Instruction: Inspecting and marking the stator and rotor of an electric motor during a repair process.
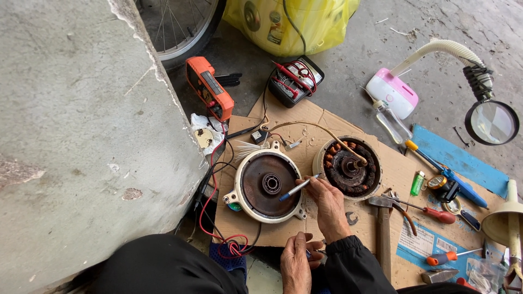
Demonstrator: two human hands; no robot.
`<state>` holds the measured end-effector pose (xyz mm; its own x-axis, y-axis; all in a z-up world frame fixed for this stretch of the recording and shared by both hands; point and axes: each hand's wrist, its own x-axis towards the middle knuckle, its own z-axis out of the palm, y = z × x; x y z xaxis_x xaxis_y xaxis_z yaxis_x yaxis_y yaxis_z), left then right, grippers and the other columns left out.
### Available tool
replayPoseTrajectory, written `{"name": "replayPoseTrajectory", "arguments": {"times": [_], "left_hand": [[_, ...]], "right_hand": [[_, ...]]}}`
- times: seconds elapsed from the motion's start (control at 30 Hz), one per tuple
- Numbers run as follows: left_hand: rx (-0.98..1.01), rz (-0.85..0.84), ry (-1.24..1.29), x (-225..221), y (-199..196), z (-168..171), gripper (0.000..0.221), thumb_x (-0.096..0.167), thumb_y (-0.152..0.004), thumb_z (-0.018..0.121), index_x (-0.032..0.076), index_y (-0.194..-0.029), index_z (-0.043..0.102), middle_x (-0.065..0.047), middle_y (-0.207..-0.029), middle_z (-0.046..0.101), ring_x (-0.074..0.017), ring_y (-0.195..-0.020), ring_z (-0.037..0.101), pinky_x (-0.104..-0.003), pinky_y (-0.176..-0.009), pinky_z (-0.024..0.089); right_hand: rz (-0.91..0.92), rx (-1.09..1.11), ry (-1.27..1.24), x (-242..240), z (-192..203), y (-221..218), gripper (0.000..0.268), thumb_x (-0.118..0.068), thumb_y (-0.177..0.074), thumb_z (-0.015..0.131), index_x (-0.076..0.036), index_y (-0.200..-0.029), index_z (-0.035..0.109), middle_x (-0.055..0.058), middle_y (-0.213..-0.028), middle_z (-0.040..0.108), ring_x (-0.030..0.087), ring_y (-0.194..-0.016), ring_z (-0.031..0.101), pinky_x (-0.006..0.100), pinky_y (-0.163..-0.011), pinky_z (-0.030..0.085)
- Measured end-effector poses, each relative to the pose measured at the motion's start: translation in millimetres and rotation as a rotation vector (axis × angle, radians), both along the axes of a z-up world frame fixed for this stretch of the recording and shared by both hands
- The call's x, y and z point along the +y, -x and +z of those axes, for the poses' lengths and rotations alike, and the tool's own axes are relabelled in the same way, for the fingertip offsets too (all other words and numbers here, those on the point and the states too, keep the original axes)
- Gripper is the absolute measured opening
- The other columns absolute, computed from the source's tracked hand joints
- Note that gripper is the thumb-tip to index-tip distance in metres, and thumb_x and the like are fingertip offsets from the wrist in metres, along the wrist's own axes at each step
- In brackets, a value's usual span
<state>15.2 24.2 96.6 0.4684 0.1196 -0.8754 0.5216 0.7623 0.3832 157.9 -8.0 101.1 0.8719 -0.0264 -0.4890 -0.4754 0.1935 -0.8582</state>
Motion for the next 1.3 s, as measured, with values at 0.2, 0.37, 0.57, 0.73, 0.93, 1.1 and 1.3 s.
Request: {"name": "replayPoseTrajectory", "arguments": {"times": [0.2,0.37,0.57,0.73,0.93,1.1,1.3], "left_hand": [[0.005,-0.009,0.003,1.3,-0.9,3.0,0.042,0.041,-0.111,0.055,0.007,-0.118,0.079,-0.013,-0.093,0.091,-0.0167,-0.064,0.072,-0.024,-0.057,0.056],[-0.002,-0.015,-0.011,2.5,-0.9,5.1,0.043,0.041,-0.111,0.054,0.007,-0.119,0.079,-0.012,-0.093,0.090,-0.0167,-0.065,0.073,-0.024,-0.057,0.056],[-0.009,0.052,0.025,-0.4,-0.7,-12.2,0.043,0.039,-0.112,0.052,0.005,-0.123,0.076,-0.016,-0.101,0.092,-0.0158,-0.064,0.070,-0.023,-0.055,0.053],[-0.108,0.150,0.005,6.3,-2.6,-13.6,0.046,0.041,-0.112,0.052,0.002,-0.124,0.073,-0.022,-0.105,0.089,-0.0216,-0.070,0.071,-0.027,-0.059,0.052],[-0.167,0.246,0.124,30.9,4.2,48.5,0.038,0.035,-0.114,0.055,0.002,-0.127,0.069,-0.023,-0.115,0.085,-0.0265,-0.084,0.072,-0.034,-0.073,0.057],[-0.157,0.215,0.189,39.6,2.9,60.4,0.037,0.038,-0.118,0.052,0.005,-0.124,0.067,-0.021,-0.121,0.083,-0.0307,-0.094,0.074,-0.038,-0.084,0.059],[-0.216,0.158,0.128,38.8,10.6,65.7,0.037,0.038,-0.115,0.055,0.004,-0.124,0.068,-0.023,-0.119,0.083,-0.0301,-0.092,0.075,-0.036,-0.080,0.060]], "right_hand": [[-0.017,0.010,0.021,4.9,7.8,3.4,0.027,-0.009,-0.107,0.064,0.012,-0.120,0.073,0.034,-0.110,0.081,0.033,-0.113,0.080,0.037,-0.113,0.059],[-0.013,-0.032,0.010,4.7,7.7,6.5,0.025,-0.009,-0.107,0.064,0.010,-0.119,0.075,0.032,-0.111,0.082,0.033,-0.115,0.079,0.037,-0.116,0.059],[-0.047,0.098,0.131,24.3,144.2,48.0,0.043,-0.016,-0.107,0.059,0.009,-0.140,0.070,0.030,-0.127,0.081,0.032,-0.131,0.074,0.041,-0.125,0.054],[-0.009,0.077,0.230,-36.7,131.1,101.8,0.042,-0.018,-0.110,0.060,0.009,-0.138,0.077,0.025,-0.090,0.071,0.033,-0.075,0.066,0.044,-0.073,0.056],[0.282,0.103,0.644,-60.0,97.3,169.6,0.033,-0.025,-0.101,0.074,-0.010,-0.125,0.090,0.005,-0.071,0.077,0.014,-0.075,0.066,0.027,-0.080,0.052],[0.403,0.136,0.695,-47.0,121.8,172.4,0.018,-0.029,-0.103,0.073,-0.013,-0.107,0.079,0.003,-0.083,0.088,0.011,-0.083,0.075,0.026,-0.087,0.056],[0.440,0.098,0.743,-48.1,120.6,172.4,0.024,-0.038,-0.103,0.073,-0.019,-0.114,0.084,-0.002,-0.090,0.090,0.007,-0.086,0.078,0.025,-0.085,0.057]]}}
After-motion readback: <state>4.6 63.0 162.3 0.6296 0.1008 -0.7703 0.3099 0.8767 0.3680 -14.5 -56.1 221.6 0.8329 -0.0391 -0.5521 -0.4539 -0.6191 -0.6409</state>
